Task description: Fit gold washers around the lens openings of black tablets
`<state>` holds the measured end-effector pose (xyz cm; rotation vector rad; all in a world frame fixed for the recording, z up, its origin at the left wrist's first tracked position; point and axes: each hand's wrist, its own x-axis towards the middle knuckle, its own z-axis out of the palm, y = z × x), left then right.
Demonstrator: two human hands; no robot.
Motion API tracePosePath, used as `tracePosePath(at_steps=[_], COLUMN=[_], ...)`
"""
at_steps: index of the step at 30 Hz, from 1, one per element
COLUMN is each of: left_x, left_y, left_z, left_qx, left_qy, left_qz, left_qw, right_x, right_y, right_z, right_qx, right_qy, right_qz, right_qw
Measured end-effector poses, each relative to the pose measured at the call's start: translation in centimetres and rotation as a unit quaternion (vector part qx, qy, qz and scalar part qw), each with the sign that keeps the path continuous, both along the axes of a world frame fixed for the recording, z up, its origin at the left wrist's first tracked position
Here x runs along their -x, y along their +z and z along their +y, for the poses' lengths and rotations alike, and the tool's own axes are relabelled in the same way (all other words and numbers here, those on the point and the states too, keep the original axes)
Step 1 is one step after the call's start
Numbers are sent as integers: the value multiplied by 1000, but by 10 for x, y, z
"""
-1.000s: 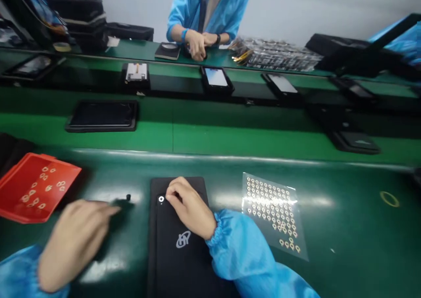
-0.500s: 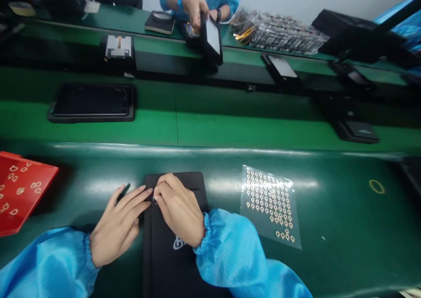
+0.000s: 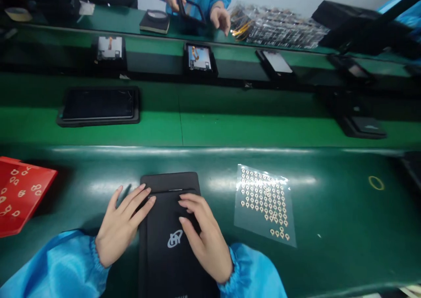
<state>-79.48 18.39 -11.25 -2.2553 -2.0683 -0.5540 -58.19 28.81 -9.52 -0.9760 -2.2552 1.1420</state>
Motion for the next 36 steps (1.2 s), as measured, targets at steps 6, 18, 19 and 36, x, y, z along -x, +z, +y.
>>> tracePosePath(at_steps=[6, 18, 19, 36], left_x=[-4, -9, -12, -151], left_y=[-7, 11, 6, 81], left_z=[-8, -21, -31, -41], left_qx=[-27, 43, 52, 39], left_qy=[42, 43, 69, 306], left_qz=[-35, 111, 84, -566], left_qw=[998, 992, 993, 765], right_x=[-43, -41, -45, -87], right_y=[-33, -50, -49, -32], right_z=[-27, -29, -31, -58], right_qx=[-52, 13, 30, 330], right_qy=[-94, -114, -105, -18], right_qz=[-35, 37, 31, 137], right_qw=[994, 993, 993, 934])
